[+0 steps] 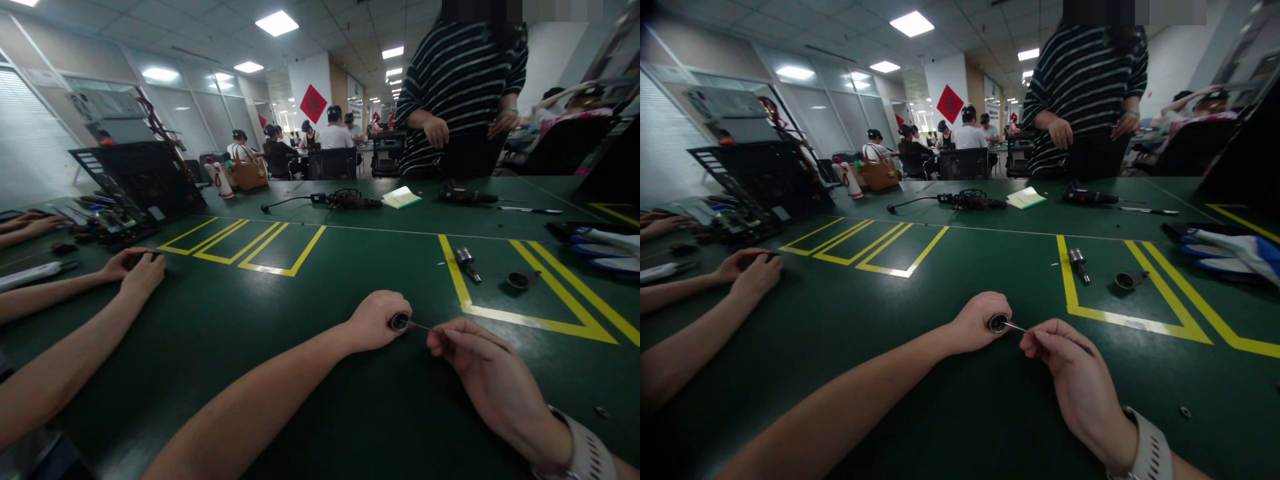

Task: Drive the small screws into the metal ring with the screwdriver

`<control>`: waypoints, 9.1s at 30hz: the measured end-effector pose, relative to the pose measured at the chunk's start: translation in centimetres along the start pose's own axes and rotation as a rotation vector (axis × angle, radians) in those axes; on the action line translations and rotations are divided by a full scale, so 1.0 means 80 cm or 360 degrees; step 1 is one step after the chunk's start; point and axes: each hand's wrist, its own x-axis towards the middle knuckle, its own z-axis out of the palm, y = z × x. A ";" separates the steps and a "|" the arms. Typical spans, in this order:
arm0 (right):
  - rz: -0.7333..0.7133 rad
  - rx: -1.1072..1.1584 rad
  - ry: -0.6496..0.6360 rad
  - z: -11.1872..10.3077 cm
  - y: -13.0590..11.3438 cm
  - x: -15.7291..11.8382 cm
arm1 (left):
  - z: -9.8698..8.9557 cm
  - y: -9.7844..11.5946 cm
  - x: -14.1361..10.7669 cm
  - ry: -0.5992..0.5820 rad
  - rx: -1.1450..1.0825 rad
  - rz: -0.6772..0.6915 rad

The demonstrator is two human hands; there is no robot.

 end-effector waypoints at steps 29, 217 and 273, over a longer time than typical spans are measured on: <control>-0.0046 0.0027 0.0031 -0.002 0.002 0.002 | -0.002 0.005 -0.001 -0.0019 0.0141 -0.0031; -0.0120 -0.0236 0.0079 -0.005 0.008 0.002 | -0.004 0.014 0.001 0.0032 -0.0042 -0.0533; -0.0507 -0.0853 -0.0094 -0.004 0.002 -0.013 | 0.001 0.003 -0.002 0.0019 0.0091 -0.0245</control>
